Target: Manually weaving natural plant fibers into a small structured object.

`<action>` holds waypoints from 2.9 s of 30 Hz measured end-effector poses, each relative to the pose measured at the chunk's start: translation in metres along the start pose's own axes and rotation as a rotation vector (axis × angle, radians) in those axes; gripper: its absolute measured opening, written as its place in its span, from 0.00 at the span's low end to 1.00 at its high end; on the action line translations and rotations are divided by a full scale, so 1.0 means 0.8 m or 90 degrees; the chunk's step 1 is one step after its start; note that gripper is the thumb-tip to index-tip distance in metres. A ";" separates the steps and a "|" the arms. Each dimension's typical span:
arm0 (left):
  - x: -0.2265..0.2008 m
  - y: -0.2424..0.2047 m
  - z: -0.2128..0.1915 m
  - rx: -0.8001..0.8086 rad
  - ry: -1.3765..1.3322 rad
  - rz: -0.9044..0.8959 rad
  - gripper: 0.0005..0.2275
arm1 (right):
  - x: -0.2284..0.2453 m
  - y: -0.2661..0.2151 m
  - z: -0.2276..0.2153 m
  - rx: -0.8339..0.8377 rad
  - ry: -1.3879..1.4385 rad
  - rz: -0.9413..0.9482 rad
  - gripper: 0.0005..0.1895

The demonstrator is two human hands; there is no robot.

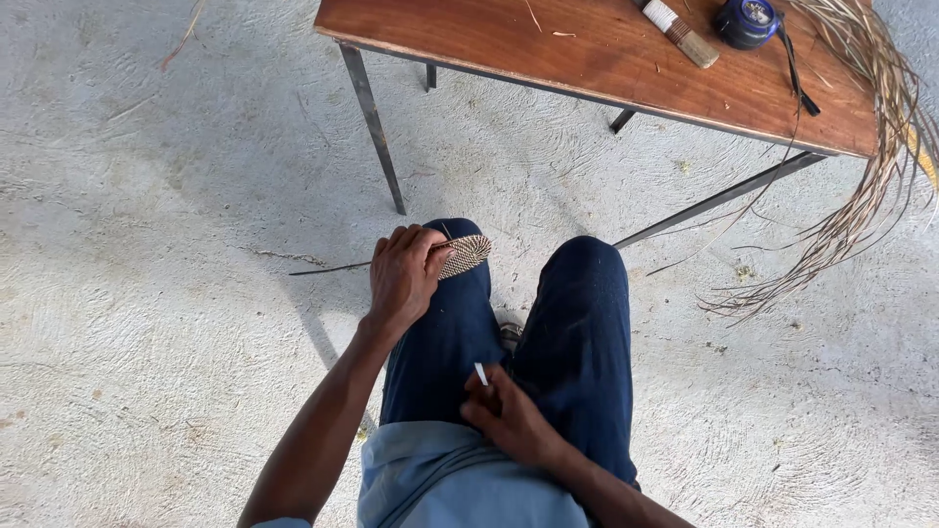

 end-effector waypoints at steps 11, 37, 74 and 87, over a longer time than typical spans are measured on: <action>-0.033 -0.011 0.004 -0.070 0.103 0.027 0.08 | 0.097 0.084 -0.060 -0.153 -0.197 -0.142 0.22; -0.051 -0.032 0.018 -0.119 0.133 0.056 0.03 | 0.074 0.113 -0.048 -0.218 0.029 -0.126 0.17; -0.130 -0.090 0.148 0.572 -0.117 0.167 0.09 | 0.361 0.192 -0.397 -0.579 -1.023 -0.064 0.22; -0.126 -0.099 0.148 0.369 -0.130 0.208 0.09 | 0.366 0.145 -0.450 -0.596 -0.830 -0.050 0.18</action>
Point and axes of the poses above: each hand's wrist, its own y-axis towards the middle knuckle, its own z-axis out of the palm, x = y × z, the point moved 6 cm from there along y, towards the middle knuckle, and after that the axes turned 9 degrees about x, right-handed, at the moved point
